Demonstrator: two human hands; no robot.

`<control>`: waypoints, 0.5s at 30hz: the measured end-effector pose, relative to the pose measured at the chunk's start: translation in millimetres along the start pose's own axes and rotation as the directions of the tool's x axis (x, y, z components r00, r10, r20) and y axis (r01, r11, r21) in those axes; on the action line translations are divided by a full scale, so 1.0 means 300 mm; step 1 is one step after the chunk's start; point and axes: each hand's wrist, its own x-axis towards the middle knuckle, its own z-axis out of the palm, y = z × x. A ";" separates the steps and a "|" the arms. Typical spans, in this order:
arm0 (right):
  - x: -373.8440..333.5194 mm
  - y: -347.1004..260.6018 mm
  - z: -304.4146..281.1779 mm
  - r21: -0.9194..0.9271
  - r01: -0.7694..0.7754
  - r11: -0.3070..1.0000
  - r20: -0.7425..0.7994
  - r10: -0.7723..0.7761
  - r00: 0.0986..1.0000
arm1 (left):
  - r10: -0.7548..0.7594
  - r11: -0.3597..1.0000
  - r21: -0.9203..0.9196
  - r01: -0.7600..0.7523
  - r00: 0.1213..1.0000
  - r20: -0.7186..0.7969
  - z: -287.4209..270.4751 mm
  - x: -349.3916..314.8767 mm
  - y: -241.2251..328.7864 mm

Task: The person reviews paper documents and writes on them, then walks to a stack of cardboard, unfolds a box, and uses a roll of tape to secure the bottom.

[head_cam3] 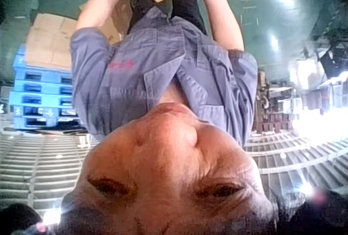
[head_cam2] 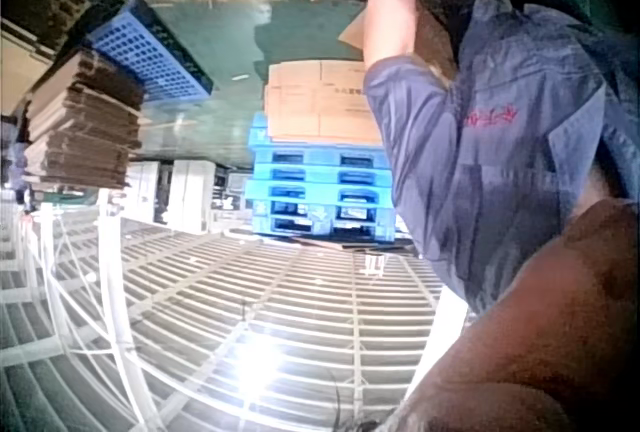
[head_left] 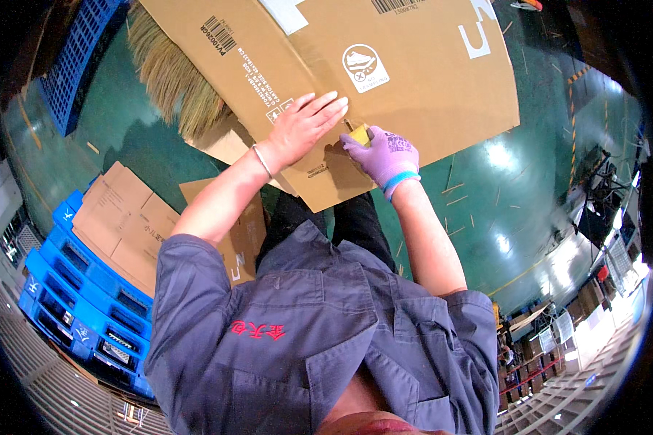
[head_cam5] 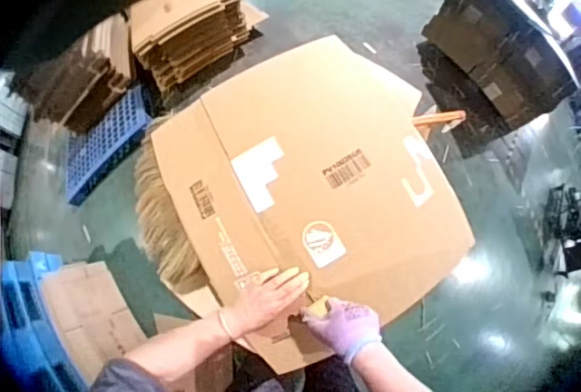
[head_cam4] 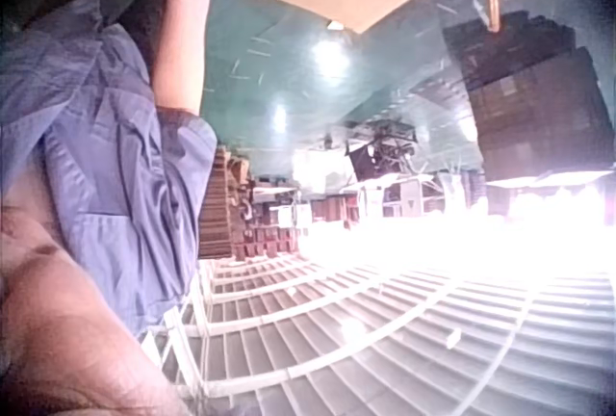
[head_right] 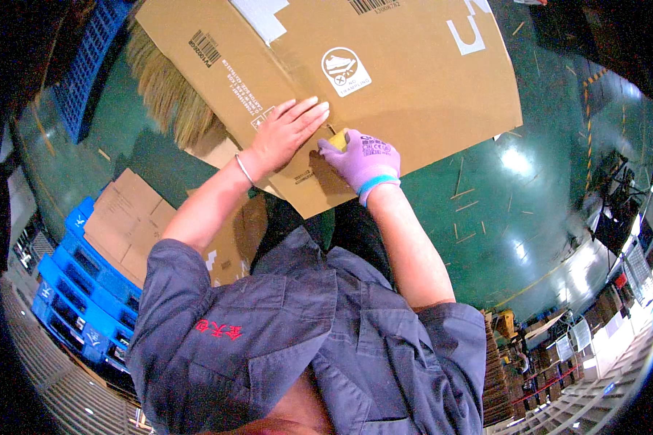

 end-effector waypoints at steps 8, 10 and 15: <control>-0.003 -0.001 -0.008 -0.013 0.025 1.000 0.057 -0.024 0.998 | 0.104 0.966 0.231 -0.112 0.993 0.046 -0.016 0.021 -0.024; 0.007 0.009 0.006 0.002 0.042 0.999 0.051 -0.042 0.998 | 0.090 0.964 0.242 -0.109 0.992 0.088 -0.012 0.017 -0.019; 0.023 0.024 0.011 0.050 0.062 0.997 0.086 -0.066 0.994 | 0.079 0.961 0.257 -0.100 0.993 0.089 0.025 0.009 -0.022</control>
